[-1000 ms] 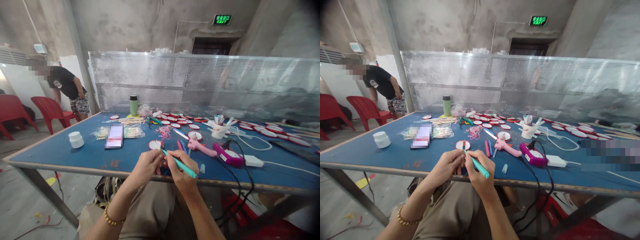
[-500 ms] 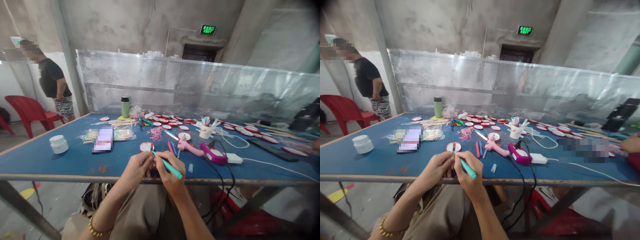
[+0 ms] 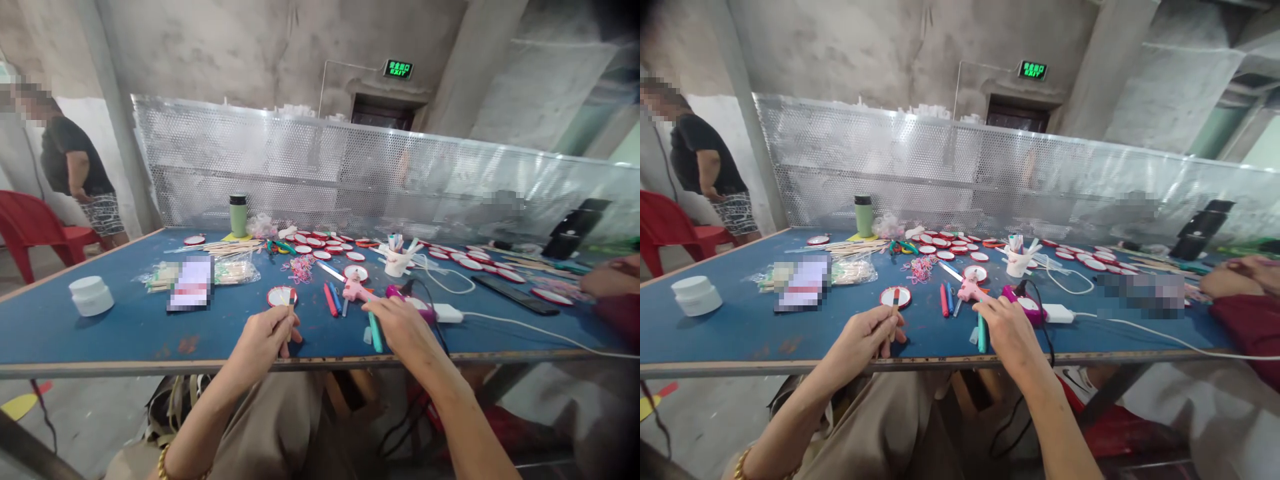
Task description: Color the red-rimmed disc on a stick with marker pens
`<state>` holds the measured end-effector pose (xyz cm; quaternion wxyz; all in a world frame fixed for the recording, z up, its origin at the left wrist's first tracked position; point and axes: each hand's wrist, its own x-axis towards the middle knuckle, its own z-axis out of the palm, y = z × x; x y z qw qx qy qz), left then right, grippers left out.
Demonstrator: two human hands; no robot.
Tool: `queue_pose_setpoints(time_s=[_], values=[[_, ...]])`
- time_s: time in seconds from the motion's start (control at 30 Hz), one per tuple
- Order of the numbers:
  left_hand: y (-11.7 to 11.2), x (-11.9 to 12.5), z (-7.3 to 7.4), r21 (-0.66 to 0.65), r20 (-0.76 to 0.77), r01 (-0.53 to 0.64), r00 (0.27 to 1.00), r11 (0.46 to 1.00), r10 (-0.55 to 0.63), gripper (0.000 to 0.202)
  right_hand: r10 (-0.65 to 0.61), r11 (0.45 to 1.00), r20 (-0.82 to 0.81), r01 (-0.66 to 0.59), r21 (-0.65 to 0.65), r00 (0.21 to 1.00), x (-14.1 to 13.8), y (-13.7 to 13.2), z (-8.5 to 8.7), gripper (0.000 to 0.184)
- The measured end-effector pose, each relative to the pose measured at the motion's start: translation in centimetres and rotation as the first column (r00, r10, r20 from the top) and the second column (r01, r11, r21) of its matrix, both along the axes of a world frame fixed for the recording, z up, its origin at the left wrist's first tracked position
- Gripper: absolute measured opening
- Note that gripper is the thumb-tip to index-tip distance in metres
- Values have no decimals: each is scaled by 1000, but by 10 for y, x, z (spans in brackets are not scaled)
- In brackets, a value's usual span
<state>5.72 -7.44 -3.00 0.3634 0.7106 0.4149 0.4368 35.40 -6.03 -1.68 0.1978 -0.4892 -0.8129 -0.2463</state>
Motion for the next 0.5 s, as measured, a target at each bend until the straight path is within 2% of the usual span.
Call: queue_pose_setpoints(time_s=[0.13,0.23,0.3,0.4,0.47,0.5], values=[[0,0,1,-7,0,4,1000,1000,-4,29,-23,1000,21,23,-12,1000,-2,8,-12,47],[1,0,1,-13,0,16,1000,1000,-16,29,-12,1000,2,12,-20,1000,-2,5,-6,54],[1,0,1,-14,2,19,1000,1000,-19,29,-7,1000,-51,7,9,999,-2,3,8,49],[1,1,1,-5,8,18,1000,1000,-18,29,5,995,-172,11,97,985,-10,15,43,32],[0,1,0,-6,10,15,1000,1000,-15,29,-4,1000,-141,8,30,990,-21,37,65,28],[0,1,0,-11,11,13,1000,1000,-13,29,-53,998,-90,50,-37,995,-29,52,74,27]])
